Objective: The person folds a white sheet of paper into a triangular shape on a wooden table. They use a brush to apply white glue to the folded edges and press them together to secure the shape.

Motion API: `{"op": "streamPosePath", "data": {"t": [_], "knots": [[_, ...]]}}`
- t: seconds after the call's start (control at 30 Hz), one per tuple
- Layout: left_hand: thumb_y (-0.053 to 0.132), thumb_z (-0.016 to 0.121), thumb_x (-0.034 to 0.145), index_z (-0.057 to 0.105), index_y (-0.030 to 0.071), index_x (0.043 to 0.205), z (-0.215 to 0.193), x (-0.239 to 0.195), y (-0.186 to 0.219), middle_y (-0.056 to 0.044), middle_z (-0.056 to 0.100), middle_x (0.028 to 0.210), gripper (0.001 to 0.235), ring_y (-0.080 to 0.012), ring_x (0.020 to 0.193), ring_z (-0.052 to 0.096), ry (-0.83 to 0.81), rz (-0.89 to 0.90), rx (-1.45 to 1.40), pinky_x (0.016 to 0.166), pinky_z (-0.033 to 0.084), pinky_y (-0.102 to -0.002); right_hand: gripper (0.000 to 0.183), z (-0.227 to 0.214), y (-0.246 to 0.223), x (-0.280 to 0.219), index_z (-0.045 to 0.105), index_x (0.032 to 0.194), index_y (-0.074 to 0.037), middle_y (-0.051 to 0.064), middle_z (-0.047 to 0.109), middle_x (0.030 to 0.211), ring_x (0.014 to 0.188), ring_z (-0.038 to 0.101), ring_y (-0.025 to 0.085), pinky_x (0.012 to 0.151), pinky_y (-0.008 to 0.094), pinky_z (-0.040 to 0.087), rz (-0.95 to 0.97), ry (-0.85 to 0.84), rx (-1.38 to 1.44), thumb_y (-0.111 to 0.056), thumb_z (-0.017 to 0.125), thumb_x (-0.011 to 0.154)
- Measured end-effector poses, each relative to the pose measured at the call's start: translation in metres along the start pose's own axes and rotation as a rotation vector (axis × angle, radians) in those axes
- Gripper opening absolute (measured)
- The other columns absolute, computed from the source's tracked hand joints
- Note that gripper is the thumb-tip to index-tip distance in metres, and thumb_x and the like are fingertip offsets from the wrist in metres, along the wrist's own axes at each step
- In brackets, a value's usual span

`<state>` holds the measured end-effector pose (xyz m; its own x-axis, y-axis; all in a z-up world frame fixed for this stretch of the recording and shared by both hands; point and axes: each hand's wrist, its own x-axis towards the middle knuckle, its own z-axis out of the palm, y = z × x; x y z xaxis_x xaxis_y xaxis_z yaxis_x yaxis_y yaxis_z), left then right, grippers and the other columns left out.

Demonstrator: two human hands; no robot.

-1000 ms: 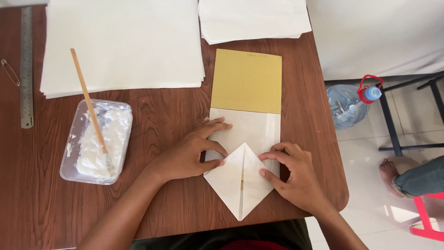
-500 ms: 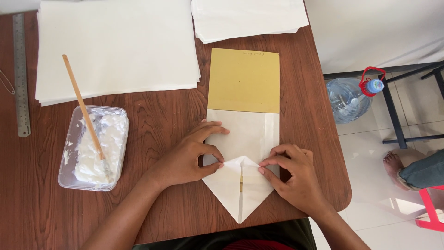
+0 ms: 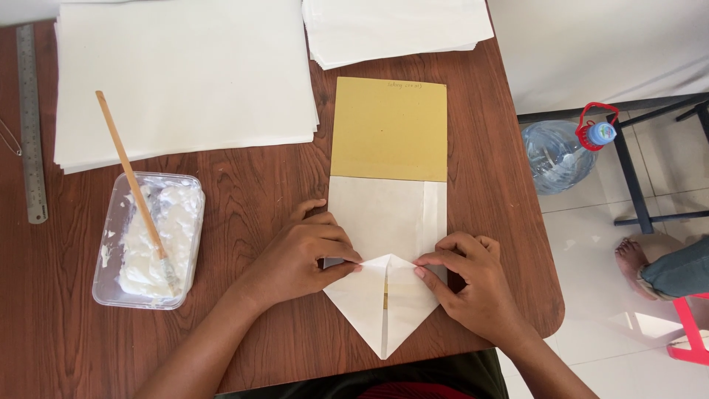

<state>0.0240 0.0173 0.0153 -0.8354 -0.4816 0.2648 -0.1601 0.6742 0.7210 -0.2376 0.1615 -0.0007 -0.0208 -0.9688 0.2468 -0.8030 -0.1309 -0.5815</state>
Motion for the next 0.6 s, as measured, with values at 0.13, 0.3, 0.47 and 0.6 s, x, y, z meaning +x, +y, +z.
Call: {"op": "streamPosePath", "data": {"t": [0.13,0.3,0.47,0.6], "knots": [[0.021,0.085,0.083,0.081,0.025,0.086,0.005,-0.002,0.001,0.015,0.076,0.085,0.006,-0.0086,0.086,0.064,0.027,-0.027,0.059,0.114,0.027,-0.045,0.008,-0.002,0.0,0.001,0.08,0.092,-0.027,-0.007,0.065,0.095,0.084,0.062,0.01,0.091,0.036,0.032,-0.017,0.005,0.019,-0.027,0.08,0.084],[0.021,0.087,0.084,0.081,0.025,0.093,-0.002,-0.001,0.001,0.009,0.073,0.091,0.011,-0.0132,0.088,0.064,-0.015,0.096,0.043,0.112,0.028,-0.051,0.016,-0.007,0.004,0.001,0.08,0.092,-0.028,-0.01,0.073,0.097,0.082,0.064,0.009,0.09,0.038,0.033,-0.168,-0.021,0.049,-0.013,0.077,0.086],[0.03,0.087,0.081,0.083,0.026,0.093,-0.011,0.0,0.003,0.007,0.073,0.095,0.013,-0.0157,0.092,0.062,-0.109,0.12,0.036,0.111,0.026,-0.055,0.034,-0.008,0.006,0.0,0.08,0.093,-0.03,-0.01,0.072,0.102,0.084,0.065,0.012,0.093,0.04,0.032,-0.187,-0.046,0.072,0.0,0.069,0.082],[0.025,0.085,0.085,0.082,0.023,0.085,-0.012,0.003,0.009,0.004,0.072,0.094,0.004,-0.0173,0.088,0.061,-0.097,0.144,0.04,0.111,0.029,-0.058,0.031,-0.014,-0.006,0.005,0.076,0.091,-0.024,-0.006,0.072,0.1,0.079,0.064,0.014,0.091,0.039,0.034,-0.203,-0.013,0.09,0.003,0.063,0.081]]}}
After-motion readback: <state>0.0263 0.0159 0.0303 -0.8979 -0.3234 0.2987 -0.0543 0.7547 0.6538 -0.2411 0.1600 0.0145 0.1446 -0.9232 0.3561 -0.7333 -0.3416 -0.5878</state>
